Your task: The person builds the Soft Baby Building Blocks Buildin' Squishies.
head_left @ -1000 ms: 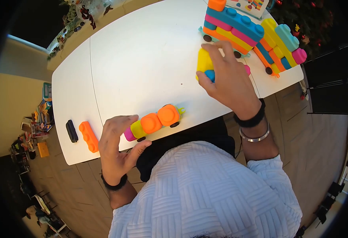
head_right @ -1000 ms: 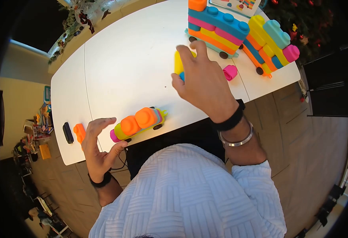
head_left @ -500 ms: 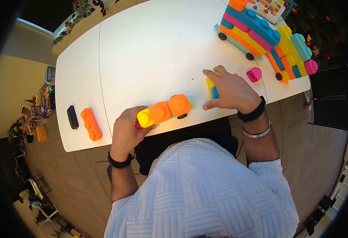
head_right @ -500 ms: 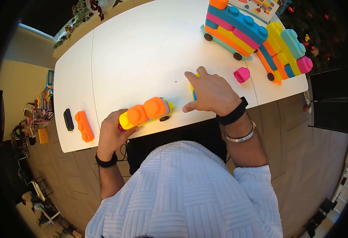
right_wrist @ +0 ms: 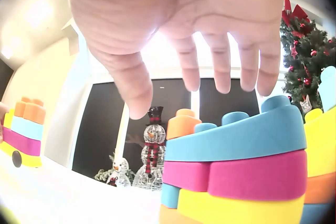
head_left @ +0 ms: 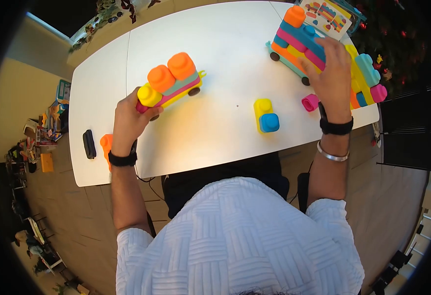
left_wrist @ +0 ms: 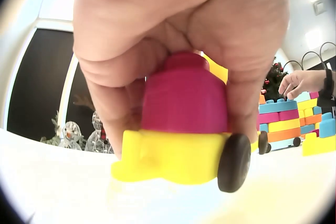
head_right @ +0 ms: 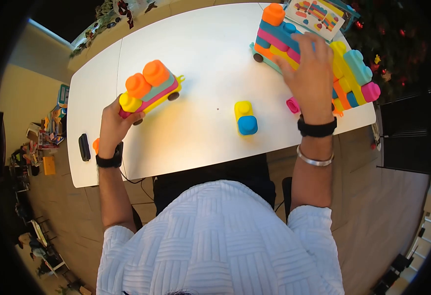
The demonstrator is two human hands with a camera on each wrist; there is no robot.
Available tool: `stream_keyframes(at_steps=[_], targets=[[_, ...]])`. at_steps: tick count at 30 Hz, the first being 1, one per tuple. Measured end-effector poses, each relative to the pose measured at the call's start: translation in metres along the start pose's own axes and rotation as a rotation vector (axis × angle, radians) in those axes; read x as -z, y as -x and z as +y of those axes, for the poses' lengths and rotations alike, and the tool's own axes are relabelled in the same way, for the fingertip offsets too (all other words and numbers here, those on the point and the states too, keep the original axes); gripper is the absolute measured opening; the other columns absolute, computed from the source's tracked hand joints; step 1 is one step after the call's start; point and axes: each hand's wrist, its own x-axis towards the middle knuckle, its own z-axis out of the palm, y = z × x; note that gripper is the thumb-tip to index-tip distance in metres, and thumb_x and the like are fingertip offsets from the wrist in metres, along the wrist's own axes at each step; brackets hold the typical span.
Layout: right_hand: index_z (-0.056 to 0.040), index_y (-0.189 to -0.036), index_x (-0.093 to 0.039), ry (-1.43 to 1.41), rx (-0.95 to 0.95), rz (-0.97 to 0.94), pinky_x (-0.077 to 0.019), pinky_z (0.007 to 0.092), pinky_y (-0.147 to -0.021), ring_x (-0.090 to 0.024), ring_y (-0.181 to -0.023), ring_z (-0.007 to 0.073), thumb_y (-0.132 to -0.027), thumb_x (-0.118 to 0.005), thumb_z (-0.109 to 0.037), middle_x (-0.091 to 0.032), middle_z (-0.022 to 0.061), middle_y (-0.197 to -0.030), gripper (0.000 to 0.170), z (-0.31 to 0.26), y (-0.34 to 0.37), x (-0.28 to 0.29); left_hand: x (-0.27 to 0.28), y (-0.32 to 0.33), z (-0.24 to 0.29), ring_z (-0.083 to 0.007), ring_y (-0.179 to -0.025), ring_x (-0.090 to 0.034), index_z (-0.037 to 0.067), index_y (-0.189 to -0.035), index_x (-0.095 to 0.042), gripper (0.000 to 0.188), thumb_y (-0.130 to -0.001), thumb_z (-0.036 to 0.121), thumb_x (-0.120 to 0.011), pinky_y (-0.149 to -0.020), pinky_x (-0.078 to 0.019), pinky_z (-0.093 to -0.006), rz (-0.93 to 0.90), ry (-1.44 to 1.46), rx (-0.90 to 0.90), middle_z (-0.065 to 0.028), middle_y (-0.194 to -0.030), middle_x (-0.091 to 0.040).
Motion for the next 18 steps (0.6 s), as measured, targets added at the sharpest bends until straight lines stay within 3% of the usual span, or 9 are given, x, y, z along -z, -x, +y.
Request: stream_keyframes(at_steps=[3, 5, 6, 9, 11, 13, 15, 18], targets=[[-0.0063, -0.144, -0.066, 0.149, 0.096, 0.177, -0.0557, 0.0514, -0.106, -0.062, -0.129, 0.043, -0.085, -0.096, -0.034, -0.07, 0.0201, -0.137, 0.072, 0.033, -0.028, -0.013, -0.011, -0.02, 0.005, -0.0175, -0.082, -0.082, -0.001, -0.127, -0.071, 0.041, -0.091, 0.005, -0.089, -0.074, -0.0635, -0.0315, -0.005, 0.235, -0.008, -0.0102, -0.101, -0.082], [-0.0063, -0.146, -0.065, 0.184, -0.196, -0.214, -0.0585, 0.0533, -0.101, -0.068, -0.123, 0.0457, -0.084, -0.095, -0.039, -0.074, 0.0209, -0.133, 0.076, 0.04, -0.042, -0.021, -0.021, -0.032, 0.005, -0.0178, -0.084, -0.082, -0.002, -0.13, -0.07, 0.042, -0.092, 0.004, -0.088, -0.075, -0.0646, -0.0321, 0.011, 0.264, -0.042, -0.0094, -0.103, -0.082], [-0.008, -0.147, -0.065, 0.219, -0.2, -0.324, -0.0605, 0.0531, -0.098, -0.073, -0.118, 0.0447, -0.083, -0.094, -0.041, -0.076, 0.0202, -0.13, 0.078, 0.047, -0.047, -0.03, -0.026, -0.036, 0.006, -0.0174, -0.083, -0.082, -0.002, -0.13, -0.07, 0.042, -0.092, 0.004, -0.088, -0.075, -0.0645, -0.0319, 0.024, 0.302, -0.037, -0.0094, -0.103, -0.082], [-0.0094, -0.155, -0.062, 0.17, -0.171, -0.455, -0.0594, 0.0485, -0.105, -0.074, -0.121, 0.0405, -0.084, -0.094, -0.036, -0.076, 0.02, -0.133, 0.082, 0.038, -0.069, -0.033, -0.039, -0.044, 0.009, -0.0164, -0.083, -0.08, -0.001, -0.131, -0.07, 0.043, -0.092, 0.003, -0.088, -0.078, -0.0637, -0.0318, 0.051, 0.357, -0.026, -0.0091, -0.103, -0.082], [-0.0117, -0.152, -0.065, 0.107, -0.149, -0.498, -0.0595, 0.0473, -0.104, -0.074, -0.12, 0.0396, -0.083, -0.094, -0.031, -0.077, 0.0184, -0.131, 0.077, 0.027, -0.08, -0.032, -0.044, -0.051, 0.003, -0.0159, -0.084, -0.079, 0.0, -0.13, -0.07, 0.043, -0.091, 0.004, -0.089, -0.08, -0.0628, -0.0322, 0.038, 0.329, -0.056, -0.0089, -0.101, -0.081], [-0.0138, -0.147, -0.068, -0.109, 0.041, -0.577, -0.0597, 0.0468, -0.103, -0.074, -0.119, 0.0389, -0.081, -0.094, -0.027, -0.077, 0.0169, -0.13, 0.072, 0.02, -0.089, -0.039, -0.046, -0.056, 0.0, -0.0157, -0.085, -0.078, 0.0, -0.129, -0.071, 0.043, -0.09, 0.006, -0.089, -0.082, -0.0623, -0.0328, 0.042, 0.3, -0.049, -0.0085, -0.099, -0.081], [-0.0152, -0.144, -0.069, -0.125, 0.101, -0.536, -0.0597, 0.0467, -0.102, -0.074, -0.118, 0.0384, -0.079, -0.096, -0.023, -0.078, 0.0155, -0.13, 0.071, 0.008, -0.09, -0.047, -0.049, -0.06, -0.001, -0.0168, -0.085, -0.079, 0.001, -0.128, -0.071, 0.043, -0.09, 0.006, -0.09, -0.083, -0.062, -0.0336, 0.029, 0.277, -0.05, -0.0086, -0.099, -0.082], [-0.0172, -0.143, -0.07, -0.149, 0.122, -0.531, -0.0592, 0.0471, -0.103, -0.073, -0.122, 0.0354, -0.079, -0.096, -0.023, -0.078, 0.0093, -0.13, 0.069, -0.02, -0.091, -0.051, -0.053, -0.065, -0.012, -0.0262, -0.091, -0.08, 0.003, -0.125, -0.072, 0.046, -0.086, 0.012, -0.093, -0.085, -0.062, -0.0381, 0.06, 0.139, -0.102, -0.0125, -0.101, -0.082]])
